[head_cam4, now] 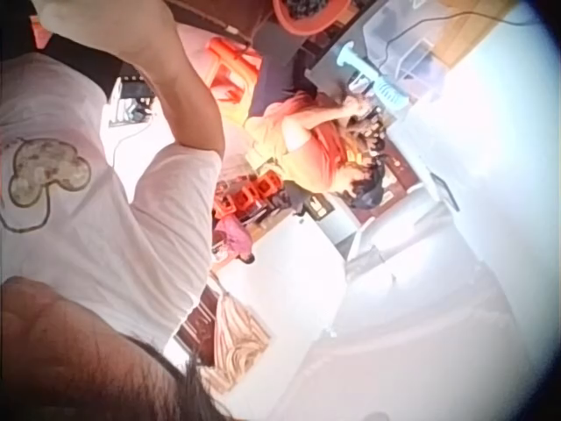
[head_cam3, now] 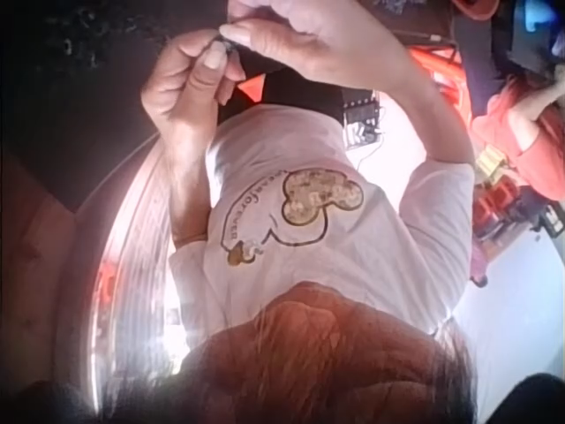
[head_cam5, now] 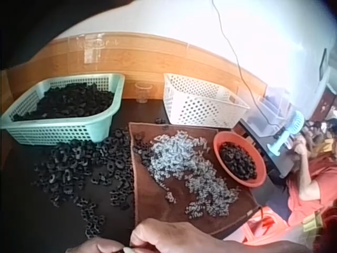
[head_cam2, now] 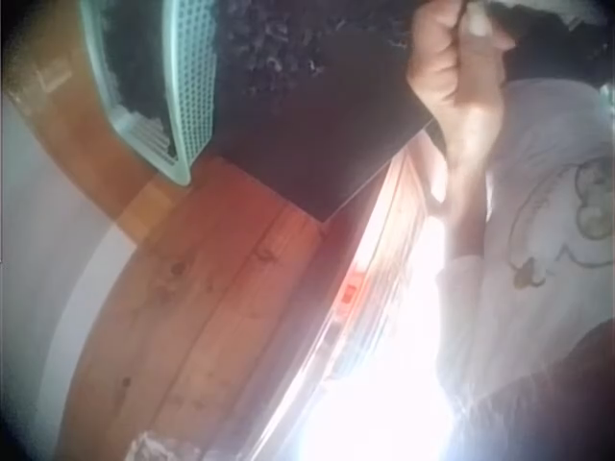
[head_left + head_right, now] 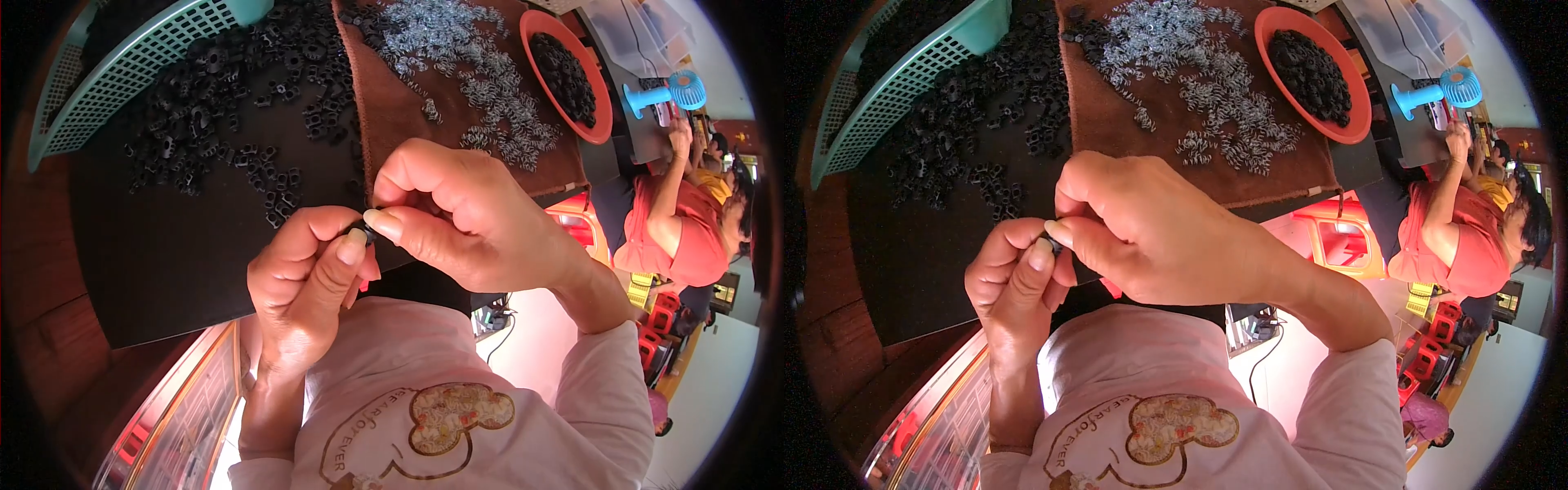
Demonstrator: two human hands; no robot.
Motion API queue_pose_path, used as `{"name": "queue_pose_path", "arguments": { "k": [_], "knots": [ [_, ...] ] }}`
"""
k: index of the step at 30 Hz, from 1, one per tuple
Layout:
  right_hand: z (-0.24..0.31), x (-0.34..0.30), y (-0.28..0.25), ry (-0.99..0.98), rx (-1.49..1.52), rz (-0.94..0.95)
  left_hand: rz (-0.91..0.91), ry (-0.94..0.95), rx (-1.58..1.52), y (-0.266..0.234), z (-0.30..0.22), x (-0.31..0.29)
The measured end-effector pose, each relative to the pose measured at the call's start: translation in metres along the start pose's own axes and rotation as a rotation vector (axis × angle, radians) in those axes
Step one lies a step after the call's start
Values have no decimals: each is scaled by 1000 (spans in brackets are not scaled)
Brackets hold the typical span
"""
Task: Manually assembling small plastic hair clips by inserting metal spring pins into the hinge mechanisms.
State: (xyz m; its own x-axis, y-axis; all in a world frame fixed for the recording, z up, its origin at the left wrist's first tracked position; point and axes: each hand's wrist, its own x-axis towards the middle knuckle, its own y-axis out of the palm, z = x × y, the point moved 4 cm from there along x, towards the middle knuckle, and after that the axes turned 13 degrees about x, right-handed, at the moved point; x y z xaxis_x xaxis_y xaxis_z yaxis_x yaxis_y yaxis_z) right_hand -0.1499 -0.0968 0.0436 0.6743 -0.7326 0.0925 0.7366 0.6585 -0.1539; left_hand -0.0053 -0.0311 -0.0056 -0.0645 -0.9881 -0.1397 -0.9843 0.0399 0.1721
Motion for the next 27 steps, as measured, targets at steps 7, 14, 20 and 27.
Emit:
{"name": "queue_pose_path", "arguments": {
  "k": [7,14,20,27],
  "knots": [
    [-6,-5,0,110,114,-36,-52,64,59,2,0,-1],
    [-6,-5,-3,68,92,32,69,6,-105,-2,-2,4],
    [-4,-3,0,109,35,27,50,-26,-101,-2,-2,3],
    [-6,-4,2,90,116,-20,-48,51,109,3,0,-1]
  ]
}}
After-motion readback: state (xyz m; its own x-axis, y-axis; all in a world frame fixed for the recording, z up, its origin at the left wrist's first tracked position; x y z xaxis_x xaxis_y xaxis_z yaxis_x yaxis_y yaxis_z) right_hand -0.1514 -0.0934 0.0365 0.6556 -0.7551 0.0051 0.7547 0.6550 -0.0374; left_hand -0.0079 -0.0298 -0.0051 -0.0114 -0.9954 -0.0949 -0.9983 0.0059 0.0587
